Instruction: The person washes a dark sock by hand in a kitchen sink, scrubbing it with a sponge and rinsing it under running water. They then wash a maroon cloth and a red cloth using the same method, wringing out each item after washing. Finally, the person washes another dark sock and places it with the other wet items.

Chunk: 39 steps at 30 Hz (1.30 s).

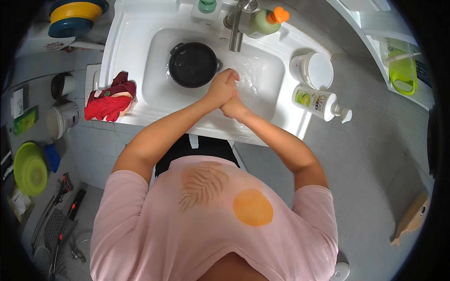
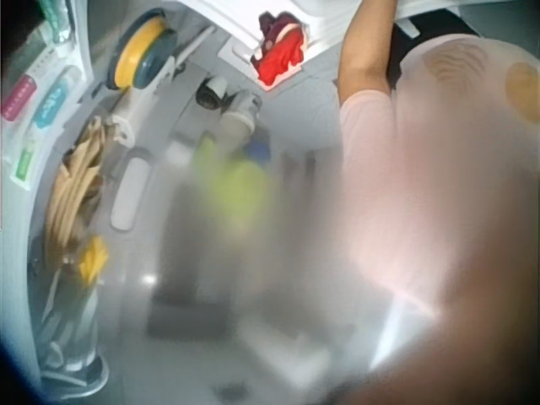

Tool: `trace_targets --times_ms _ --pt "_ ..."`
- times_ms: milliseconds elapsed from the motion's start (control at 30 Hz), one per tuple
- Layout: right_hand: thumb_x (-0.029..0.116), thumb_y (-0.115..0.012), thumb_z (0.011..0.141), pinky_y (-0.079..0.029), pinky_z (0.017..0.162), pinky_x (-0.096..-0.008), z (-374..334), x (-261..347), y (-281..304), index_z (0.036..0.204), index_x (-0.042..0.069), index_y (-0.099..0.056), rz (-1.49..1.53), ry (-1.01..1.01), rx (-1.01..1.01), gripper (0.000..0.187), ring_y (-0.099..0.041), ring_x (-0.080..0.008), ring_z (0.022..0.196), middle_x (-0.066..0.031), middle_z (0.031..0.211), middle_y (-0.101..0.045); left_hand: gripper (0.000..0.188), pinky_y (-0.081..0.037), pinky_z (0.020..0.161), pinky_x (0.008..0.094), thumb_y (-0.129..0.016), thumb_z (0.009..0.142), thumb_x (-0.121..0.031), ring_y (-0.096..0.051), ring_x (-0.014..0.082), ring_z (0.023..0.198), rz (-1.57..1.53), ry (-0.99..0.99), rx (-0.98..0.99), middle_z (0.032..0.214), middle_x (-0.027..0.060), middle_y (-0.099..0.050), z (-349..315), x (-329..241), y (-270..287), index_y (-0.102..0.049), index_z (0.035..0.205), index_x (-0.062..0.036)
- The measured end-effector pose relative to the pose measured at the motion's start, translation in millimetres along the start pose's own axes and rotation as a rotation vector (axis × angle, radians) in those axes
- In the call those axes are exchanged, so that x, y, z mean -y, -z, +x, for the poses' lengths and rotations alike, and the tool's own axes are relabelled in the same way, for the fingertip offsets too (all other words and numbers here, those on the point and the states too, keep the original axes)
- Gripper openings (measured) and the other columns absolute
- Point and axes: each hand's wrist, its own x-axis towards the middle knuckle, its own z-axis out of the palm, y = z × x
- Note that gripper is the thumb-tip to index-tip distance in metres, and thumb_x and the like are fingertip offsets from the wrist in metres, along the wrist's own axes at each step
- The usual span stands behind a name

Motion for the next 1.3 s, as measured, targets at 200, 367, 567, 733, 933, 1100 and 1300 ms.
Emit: trace_targets --times_ms 200,367,567,733,933,1100,1300 --pt "0.021 -0.050 0.077 -0.046 0.074 -0.0420 22.5 -15.7 -23.3 0.095 0.003 -0.059 -0.376 -0.159 -0.194 0.027 -0.059 -0.0371 0.087 -0.0213 0.090 -0.063 0.020 -0.045 0.056 0.0292 -0.040 0.091 -0.016 -0.052 0.0159 0.054 0.007 0.199 -0.285 0.067 0.0071 -0.053 12.3 61.1 11.0 -0.052 0.090 -0.0009" --pt "0.017 -0.060 0.075 -0.046 0.074 -0.0323 -17.5 24.6 -3.1 0.095 0.000 -0.058 0.166 -0.011 -0.299 0.026 -0.060 -0.0217 0.085 -0.0136 0.092 -0.063 0.020 -0.045 0.071 0.0252 -0.050 0.088 -0.016 -0.054 0.0132 0.081 -0.282 0.261 -0.071 0.090 0.0060 -0.054 -17.8 -26.3 36.0 -0.052 0.103 -0.0019" --pt "0.025 -0.063 0.081 -0.046 0.071 -0.0274 -53.0 96.0 9.7 0.109 0.001 -0.047 0.279 0.173 -0.030 0.041 -0.060 -0.0179 0.081 -0.0075 0.088 -0.061 0.036 -0.044 0.080 0.0285 -0.055 0.087 -0.019 -0.053 0.0134 0.096 -0.402 0.159 0.123 0.109 0.0062 -0.051 -53.1 -66.7 88.3 -0.045 0.119 -0.0046" --pt "0.022 -0.051 0.091 -0.046 0.071 -0.0232 -66.5 147.9 2.2 0.104 0.005 -0.050 0.649 0.081 0.151 0.022 -0.061 -0.0123 0.078 -0.0055 0.087 -0.062 0.036 -0.036 0.095 0.0390 -0.038 0.091 -0.018 -0.046 0.0227 0.113 -0.894 0.126 0.293 0.123 0.0133 -0.046 -77.6 -91.9 135.8 -0.039 0.126 -0.0085" --pt "0.021 -0.048 0.092 -0.044 0.062 -0.0213 -60.7 177.2 -14.6 0.085 0.005 -0.053 0.272 0.326 0.086 0.019 -0.056 -0.0073 0.065 -0.0019 0.071 -0.058 0.040 -0.031 0.100 0.0402 -0.037 0.085 -0.013 -0.041 0.0270 0.119 -1.004 -0.011 0.252 0.131 0.0160 -0.039 -106.0 -96.6 173.0 -0.039 0.124 -0.0074" --pt "0.023 -0.050 0.091 -0.041 0.054 -0.0222 -59.9 207.1 -0.3 0.074 0.004 -0.052 0.034 0.314 0.092 0.025 -0.053 -0.0077 0.058 0.0001 0.061 -0.053 0.036 -0.030 0.098 0.0401 -0.041 0.089 -0.028 -0.044 0.0215 0.115 -0.627 0.101 -0.127 0.124 0.0111 -0.048 -123.1 -70.0 204.3 -0.045 0.118 -0.0063" --pt "0.027 -0.049 0.092 -0.040 0.056 -0.0212 -58.8 210.3 -3.7 0.079 0.006 -0.055 0.333 0.363 0.302 0.025 -0.049 -0.0056 0.059 0.0030 0.065 -0.050 0.036 -0.035 0.096 0.0339 -0.059 0.079 -0.009 -0.047 0.0188 0.109 -0.040 -0.352 -0.148 0.113 0.0095 -0.052 -138.5 -110.1 179.4 -0.048 0.113 -0.0032"
